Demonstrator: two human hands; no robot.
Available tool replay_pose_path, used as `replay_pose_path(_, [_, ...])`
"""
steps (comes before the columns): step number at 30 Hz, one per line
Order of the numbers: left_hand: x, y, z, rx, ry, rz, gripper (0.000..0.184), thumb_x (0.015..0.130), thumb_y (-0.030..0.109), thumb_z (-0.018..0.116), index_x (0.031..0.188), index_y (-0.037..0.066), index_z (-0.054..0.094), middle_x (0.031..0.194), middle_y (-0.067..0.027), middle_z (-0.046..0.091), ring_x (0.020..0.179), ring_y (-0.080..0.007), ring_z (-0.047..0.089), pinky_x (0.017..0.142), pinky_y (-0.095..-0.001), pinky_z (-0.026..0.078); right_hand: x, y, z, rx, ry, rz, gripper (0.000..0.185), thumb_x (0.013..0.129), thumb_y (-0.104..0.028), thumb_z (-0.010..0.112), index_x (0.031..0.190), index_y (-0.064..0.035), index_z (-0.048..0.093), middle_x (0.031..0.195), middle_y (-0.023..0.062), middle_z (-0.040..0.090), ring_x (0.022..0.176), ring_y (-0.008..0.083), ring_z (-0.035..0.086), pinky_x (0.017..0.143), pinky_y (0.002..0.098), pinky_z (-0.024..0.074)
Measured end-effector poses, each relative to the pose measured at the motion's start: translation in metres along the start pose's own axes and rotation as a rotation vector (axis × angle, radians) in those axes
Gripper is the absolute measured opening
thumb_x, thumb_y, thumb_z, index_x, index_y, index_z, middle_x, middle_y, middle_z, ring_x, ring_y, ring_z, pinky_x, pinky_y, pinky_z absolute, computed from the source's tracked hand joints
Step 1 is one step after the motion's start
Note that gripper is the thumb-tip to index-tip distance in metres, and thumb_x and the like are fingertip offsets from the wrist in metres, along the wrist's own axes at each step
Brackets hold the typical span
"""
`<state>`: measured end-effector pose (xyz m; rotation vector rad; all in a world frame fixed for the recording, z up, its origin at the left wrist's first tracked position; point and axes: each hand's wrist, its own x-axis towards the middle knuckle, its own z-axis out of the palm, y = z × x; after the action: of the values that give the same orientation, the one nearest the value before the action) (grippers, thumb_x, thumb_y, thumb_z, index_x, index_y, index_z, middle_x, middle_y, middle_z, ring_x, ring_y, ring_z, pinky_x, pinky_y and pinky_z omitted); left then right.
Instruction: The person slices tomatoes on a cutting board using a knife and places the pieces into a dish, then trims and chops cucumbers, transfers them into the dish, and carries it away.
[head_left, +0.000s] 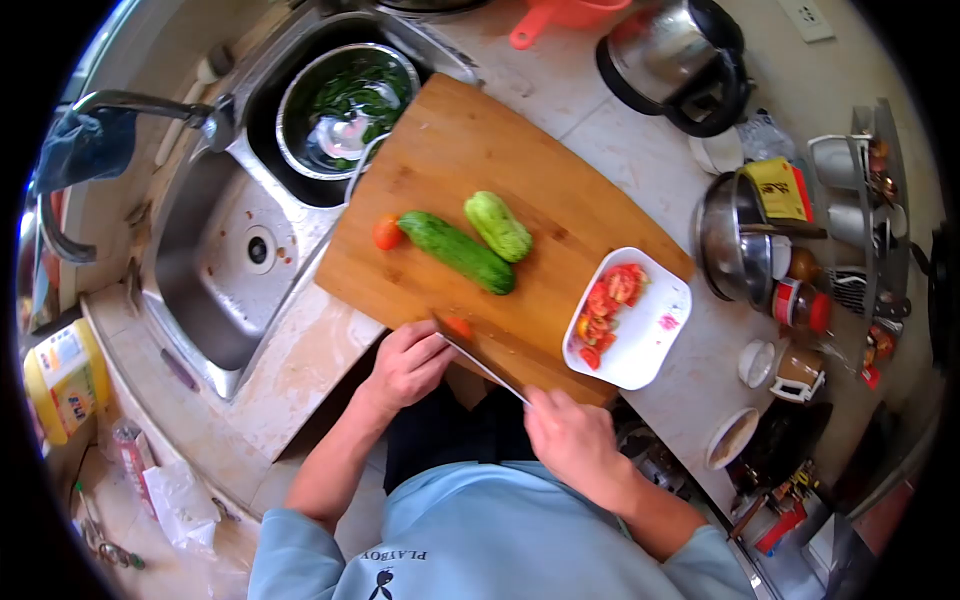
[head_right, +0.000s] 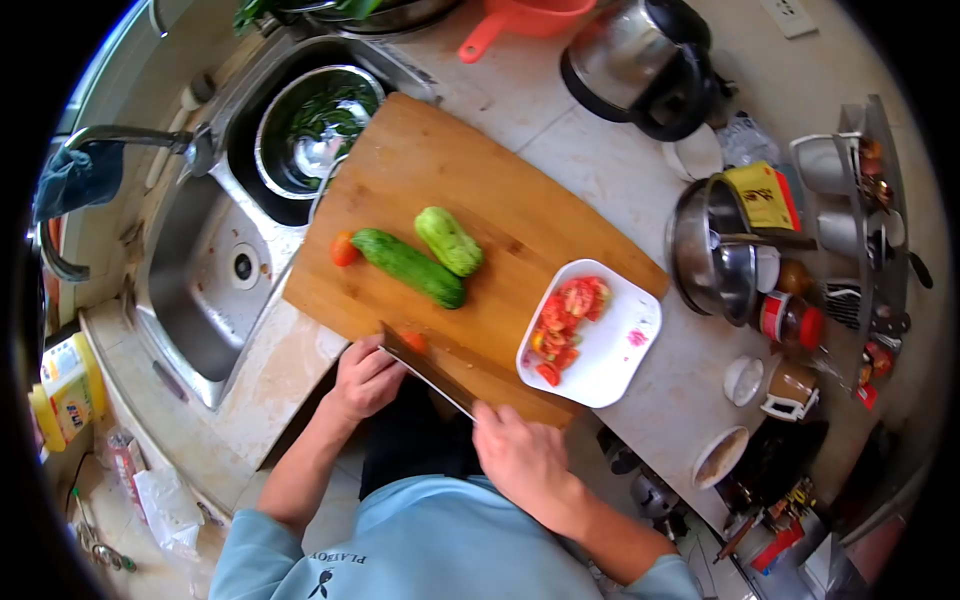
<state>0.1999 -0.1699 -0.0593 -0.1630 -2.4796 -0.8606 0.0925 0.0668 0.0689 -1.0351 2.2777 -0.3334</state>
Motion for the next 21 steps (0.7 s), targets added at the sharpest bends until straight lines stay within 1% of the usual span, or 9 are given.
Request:
replay_pose_path(3, [-0.007,-0.001,0.005,-0.002,0.009,0.027,0.032,0.070,-0.002,0.080,0.102,0.002,0.078,0.107,-0.0090,0.073,0.095,-0.0285,0.070,0.080,-0.0390,0.060,0.029,-0.004,0.015,0.004,0.009,-0.019,0.011,0.100,-0.016,0.064,0.096,-0.0083,0.058,0.080,0.0145,0.066,0.061,0.0370,0.071,0.053,0.0503,0.0565])
replay_pose_path(6, [-0.016,0.001,0.009,0.025,0.068,-0.024,0.037,0.071,-0.002,0.081,0.107,0.003,0.079,0.109,-0.0086,0.074,0.092,-0.0272,0.069,0.078,-0.0388,0.058,0.029,0.004,0.020,-0.016,0.010,-0.017,0.010,0.101,-0.018,0.063,0.098,-0.0093,0.060,0.081,0.0146,0.067,0.061,0.0365,0.071,0.053,0.0508,0.0567])
replay_pose_path(8, [-0.014,0.004,0.001,0.028,0.010,-0.058,0.039,0.071,-0.003,0.082,0.109,0.003,0.078,0.110,-0.0082,0.075,0.090,-0.0266,0.068,0.077,-0.0389,0.057,0.024,0.011,0.017,-0.018,0.014,-0.014,0.012,0.102,-0.021,0.061,0.098,-0.0097,0.062,0.081,0.0136,0.069,0.061,0.0364,0.071,0.053,0.0514,0.0567])
replay_pose_path(10, [-0.013,0.003,-0.003,0.024,-0.003,-0.063,0.041,0.071,-0.003,0.082,0.111,0.004,0.079,0.113,-0.0075,0.075,0.090,-0.0259,0.068,0.075,-0.0392,0.055,0.009,0.022,0.009,0.012,0.006,0.010,0.013,0.102,-0.022,0.063,0.098,-0.0097,0.064,0.080,0.0135,0.068,0.061,0.0377,0.070,0.054,0.0524,0.0564])
replay_pose_path(11, [-0.016,0.002,-0.003,0.032,-0.003,-0.039,0.039,0.072,0.000,0.081,0.110,0.003,0.079,0.113,-0.0077,0.075,0.091,-0.0249,0.068,0.075,-0.0394,0.055,0.005,0.028,0.008,0.034,-0.003,0.010,0.013,0.102,-0.022,0.065,0.099,-0.0095,0.065,0.080,0.0136,0.067,0.062,0.0381,0.070,0.055,0.0524,0.0562])
replay_pose_path(13, [-0.014,-0.002,-0.004,0.031,0.001,0.029,0.033,0.072,-0.004,0.084,0.104,0.003,0.079,0.109,-0.0089,0.075,0.088,-0.0266,0.068,0.073,-0.0383,0.053,0.003,0.024,0.005,0.049,0.007,0.003,0.012,0.101,-0.021,0.066,0.102,-0.0087,0.066,0.080,0.0133,0.067,0.063,0.0379,0.070,0.055,0.0515,0.0559])
replay_pose_path(16, [-0.006,-0.007,-0.002,0.038,-0.027,0.071,0.028,0.070,0.001,0.083,0.098,0.003,0.079,0.106,-0.0090,0.075,0.087,-0.0274,0.069,0.070,-0.0384,0.052,0.007,0.006,-0.004,0.030,0.046,-0.012,0.014,0.100,-0.020,0.068,0.106,-0.0078,0.068,0.081,0.0121,0.066,0.064,0.0369,0.070,0.055,0.0501,0.0557])
replay_pose_path(19, [-0.008,-0.011,-0.004,0.020,-0.096,0.087,0.025,0.069,0.005,0.081,0.093,0.003,0.078,0.102,-0.0096,0.075,0.088,-0.0278,0.069,0.067,-0.0380,0.050,0.010,-0.002,-0.012,-0.026,0.033,-0.037,0.017,0.098,-0.020,0.069,0.111,-0.0074,0.068,0.079,0.0108,0.064,0.063,0.0350,0.071,0.054,0.0488,0.0558])
replay_pose_path(21, [-0.010,-0.011,-0.003,0.041,-0.089,0.077,0.030,0.067,0.009,0.075,0.096,0.004,0.077,0.104,-0.0075,0.072,0.092,-0.0257,0.069,0.070,-0.0376,0.052,0.002,0.000,-0.014,-0.049,0.003,-0.043,0.018,0.098,-0.020,0.069,0.111,-0.0073,0.068,0.078,0.0111,0.064,0.063,0.0345,0.071,0.054,0.0486,0.0558])
